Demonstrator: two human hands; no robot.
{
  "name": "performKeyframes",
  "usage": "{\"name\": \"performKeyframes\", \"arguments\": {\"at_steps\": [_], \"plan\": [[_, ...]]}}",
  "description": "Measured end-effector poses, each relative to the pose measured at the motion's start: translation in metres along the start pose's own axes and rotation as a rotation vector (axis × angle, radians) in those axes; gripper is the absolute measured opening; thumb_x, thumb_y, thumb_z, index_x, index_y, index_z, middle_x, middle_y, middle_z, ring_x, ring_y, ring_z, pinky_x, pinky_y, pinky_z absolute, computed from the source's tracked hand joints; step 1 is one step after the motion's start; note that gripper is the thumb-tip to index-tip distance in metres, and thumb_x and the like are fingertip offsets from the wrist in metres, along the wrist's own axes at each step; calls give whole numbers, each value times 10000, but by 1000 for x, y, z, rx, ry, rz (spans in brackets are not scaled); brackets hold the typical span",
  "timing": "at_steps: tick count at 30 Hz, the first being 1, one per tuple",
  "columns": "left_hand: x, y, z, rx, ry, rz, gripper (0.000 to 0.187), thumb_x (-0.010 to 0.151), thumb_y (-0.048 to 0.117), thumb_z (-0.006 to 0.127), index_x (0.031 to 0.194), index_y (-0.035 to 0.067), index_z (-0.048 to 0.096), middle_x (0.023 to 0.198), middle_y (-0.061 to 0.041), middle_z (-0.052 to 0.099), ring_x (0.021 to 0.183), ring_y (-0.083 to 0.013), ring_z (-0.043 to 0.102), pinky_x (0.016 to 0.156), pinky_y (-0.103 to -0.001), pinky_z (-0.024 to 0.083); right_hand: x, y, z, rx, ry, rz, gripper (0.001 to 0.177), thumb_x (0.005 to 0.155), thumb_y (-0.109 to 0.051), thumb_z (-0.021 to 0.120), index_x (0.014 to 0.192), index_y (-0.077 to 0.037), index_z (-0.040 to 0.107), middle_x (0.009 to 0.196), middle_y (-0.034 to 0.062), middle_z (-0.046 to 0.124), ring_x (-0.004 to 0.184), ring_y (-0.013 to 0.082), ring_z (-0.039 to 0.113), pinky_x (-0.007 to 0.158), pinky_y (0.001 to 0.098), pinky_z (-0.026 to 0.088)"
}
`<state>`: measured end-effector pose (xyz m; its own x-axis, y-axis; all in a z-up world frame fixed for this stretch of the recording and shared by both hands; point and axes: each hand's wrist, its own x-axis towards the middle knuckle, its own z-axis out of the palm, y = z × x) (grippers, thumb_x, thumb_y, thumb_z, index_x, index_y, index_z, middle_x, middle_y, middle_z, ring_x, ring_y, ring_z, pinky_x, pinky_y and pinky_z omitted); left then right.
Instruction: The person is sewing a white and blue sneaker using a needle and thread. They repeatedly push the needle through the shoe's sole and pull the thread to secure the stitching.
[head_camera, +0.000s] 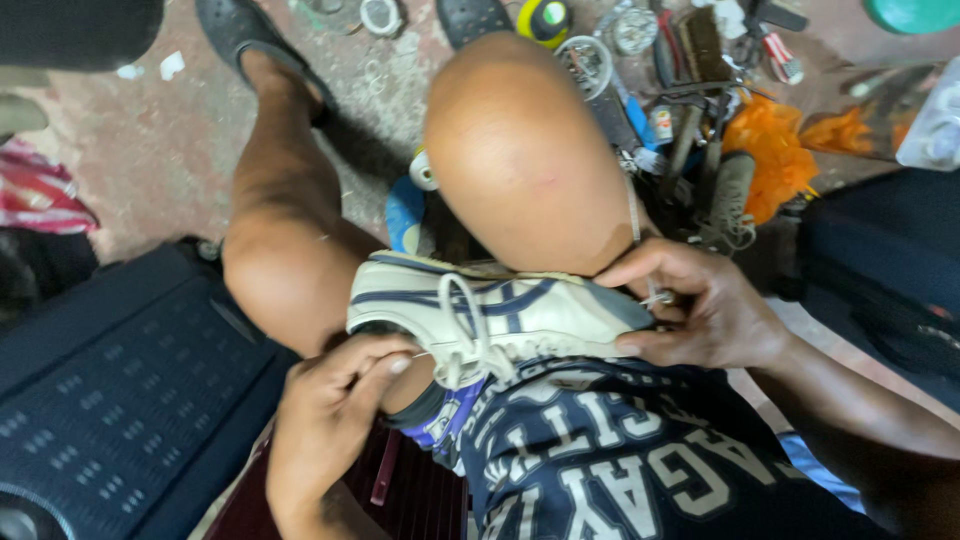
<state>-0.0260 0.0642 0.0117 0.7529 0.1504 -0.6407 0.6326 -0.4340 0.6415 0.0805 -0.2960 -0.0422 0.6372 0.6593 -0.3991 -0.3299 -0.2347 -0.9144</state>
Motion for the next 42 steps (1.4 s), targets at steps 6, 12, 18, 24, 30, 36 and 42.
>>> {"name": "performKeyframes", "arguments": {"at_steps": [6,12,18,24,30,36,42], "plan": [[-15,-15,-22,177,494,-23,109,962,108,710,1011,14,736,900,-77,744,765,-122,677,711,-300,532,-3,8,-8,60,20,-4,609,680,4,902,1237,-48,662,900,-57,506,809,25,518,714,188,414],[-25,-5,5,343,963,148,75,1138,69,670,1071,38,684,1045,-101,698,927,-223,671,854,-320,546,-5,15,-13,37,33,-46,594,680,1,869,1222,-25,627,979,-34,590,938,49,556,865,219,454],[-6,27,42,138,213,398,171,917,83,659,1063,0,692,1072,-215,699,954,-426,652,787,-457,517,-4,16,-11,58,31,-43,574,718,-7,883,1240,-40,647,906,-76,539,816,9,499,752,179,419],[29,12,31,177,-163,271,149,835,168,718,911,42,738,850,-189,726,824,-394,686,731,-464,516,-7,13,-6,-1,33,-70,597,699,-11,888,1241,-47,641,918,-69,559,909,35,587,780,199,485],[32,22,25,19,-170,203,157,926,165,653,964,25,712,810,-168,726,779,-359,692,726,-427,534,-6,15,-7,98,13,5,617,703,-11,907,1263,-65,655,867,-76,539,742,-4,478,654,154,378],[12,33,34,272,227,403,181,939,122,642,1011,-34,696,939,-253,683,825,-452,658,697,-479,510,-6,22,-14,56,3,-65,599,698,-27,893,1245,-45,649,936,-50,533,869,39,523,793,196,426],[7,21,40,419,129,293,152,945,151,635,887,21,689,866,-213,686,732,-410,679,653,-490,519,2,11,-17,38,-8,-63,589,699,-42,892,1238,-30,653,1021,-18,619,902,36,559,817,205,462]]}}
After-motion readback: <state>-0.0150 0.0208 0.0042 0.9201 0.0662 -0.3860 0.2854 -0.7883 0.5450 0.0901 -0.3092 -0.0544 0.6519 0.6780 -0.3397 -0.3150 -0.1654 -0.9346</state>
